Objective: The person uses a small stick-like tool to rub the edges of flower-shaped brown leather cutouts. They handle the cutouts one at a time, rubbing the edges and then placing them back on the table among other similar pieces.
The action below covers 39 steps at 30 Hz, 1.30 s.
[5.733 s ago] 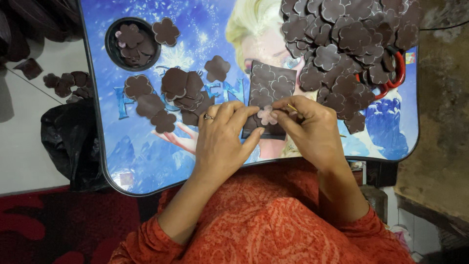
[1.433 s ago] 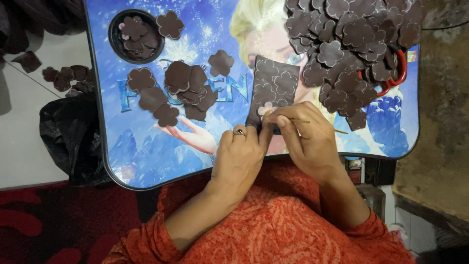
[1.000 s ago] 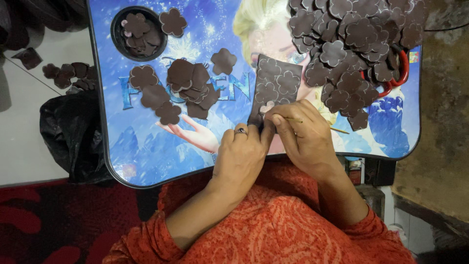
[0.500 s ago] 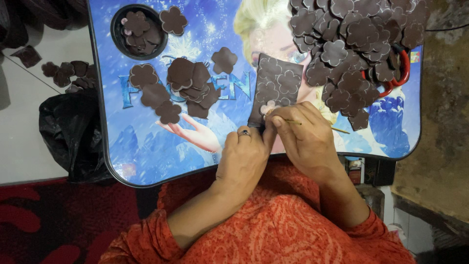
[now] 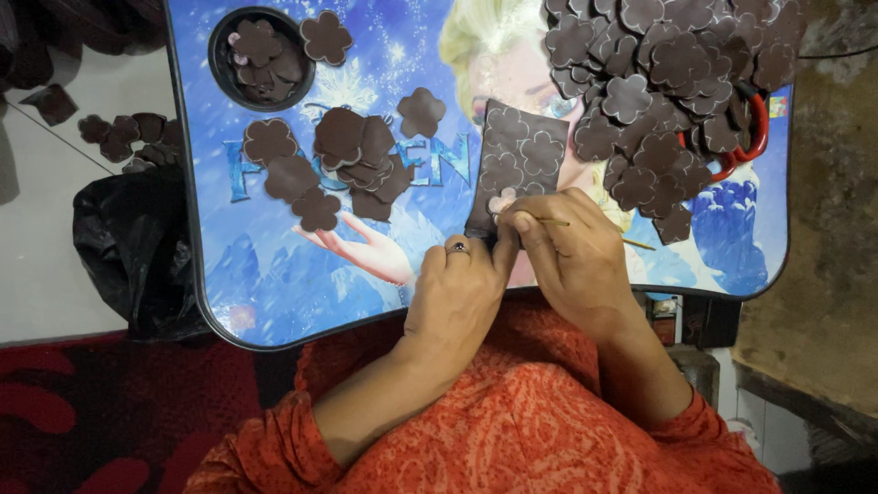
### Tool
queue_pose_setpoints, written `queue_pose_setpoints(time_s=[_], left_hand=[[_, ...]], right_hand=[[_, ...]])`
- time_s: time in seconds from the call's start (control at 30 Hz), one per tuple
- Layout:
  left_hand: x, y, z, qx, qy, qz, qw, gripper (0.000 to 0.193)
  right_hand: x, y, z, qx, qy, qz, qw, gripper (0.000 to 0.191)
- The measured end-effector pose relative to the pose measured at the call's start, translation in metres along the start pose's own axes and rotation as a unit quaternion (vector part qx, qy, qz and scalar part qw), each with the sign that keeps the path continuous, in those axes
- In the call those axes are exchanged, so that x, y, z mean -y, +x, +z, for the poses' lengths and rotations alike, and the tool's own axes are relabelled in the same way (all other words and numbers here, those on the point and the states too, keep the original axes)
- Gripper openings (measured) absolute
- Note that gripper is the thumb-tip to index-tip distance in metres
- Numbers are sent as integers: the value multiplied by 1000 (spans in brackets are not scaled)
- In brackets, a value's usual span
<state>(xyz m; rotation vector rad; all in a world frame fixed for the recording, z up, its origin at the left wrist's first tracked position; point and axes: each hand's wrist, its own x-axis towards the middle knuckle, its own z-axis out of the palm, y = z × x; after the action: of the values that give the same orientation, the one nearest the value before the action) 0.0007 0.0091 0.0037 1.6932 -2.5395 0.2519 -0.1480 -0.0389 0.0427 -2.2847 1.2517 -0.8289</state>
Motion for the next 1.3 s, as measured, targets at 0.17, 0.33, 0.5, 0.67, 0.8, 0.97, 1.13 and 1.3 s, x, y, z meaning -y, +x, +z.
queue_pose_setpoints(time_s=[0.17, 0.33, 0.5, 0.67, 0.8, 0.97, 1.13, 1.3], left_hand=[[0, 0, -1, -4, -5, -2, 1000, 53], [1, -2, -5, 4, 3, 6, 1000, 58], [2, -2, -4, -31, 35, 13, 999, 54], [1, -2, -1, -31, 34, 19, 999, 54], [0, -2, -1, -36, 31, 14, 999, 54], [1, -1, -2, -34, 30, 11, 999, 53], [2, -1, -2, -26, 26, 15, 999, 54], [2, -1, -3, -33, 25, 11, 999, 56]], right_hand=[[-2, 2, 4, -8, 9, -5, 1000, 3], [-5, 3, 1, -39, -1, 43, 998, 7], [-11, 4, -2, -44, -12, 34, 998, 10], [-11, 3, 2, -29, 0, 24, 999, 9], [-11, 3, 3, -29, -1, 31, 999, 9], [-11, 3, 2, -26, -2, 28, 999, 8], [-13, 5, 1, -25, -23, -5, 999, 6], [-13, 4, 3, -42, -33, -1, 999, 5]])
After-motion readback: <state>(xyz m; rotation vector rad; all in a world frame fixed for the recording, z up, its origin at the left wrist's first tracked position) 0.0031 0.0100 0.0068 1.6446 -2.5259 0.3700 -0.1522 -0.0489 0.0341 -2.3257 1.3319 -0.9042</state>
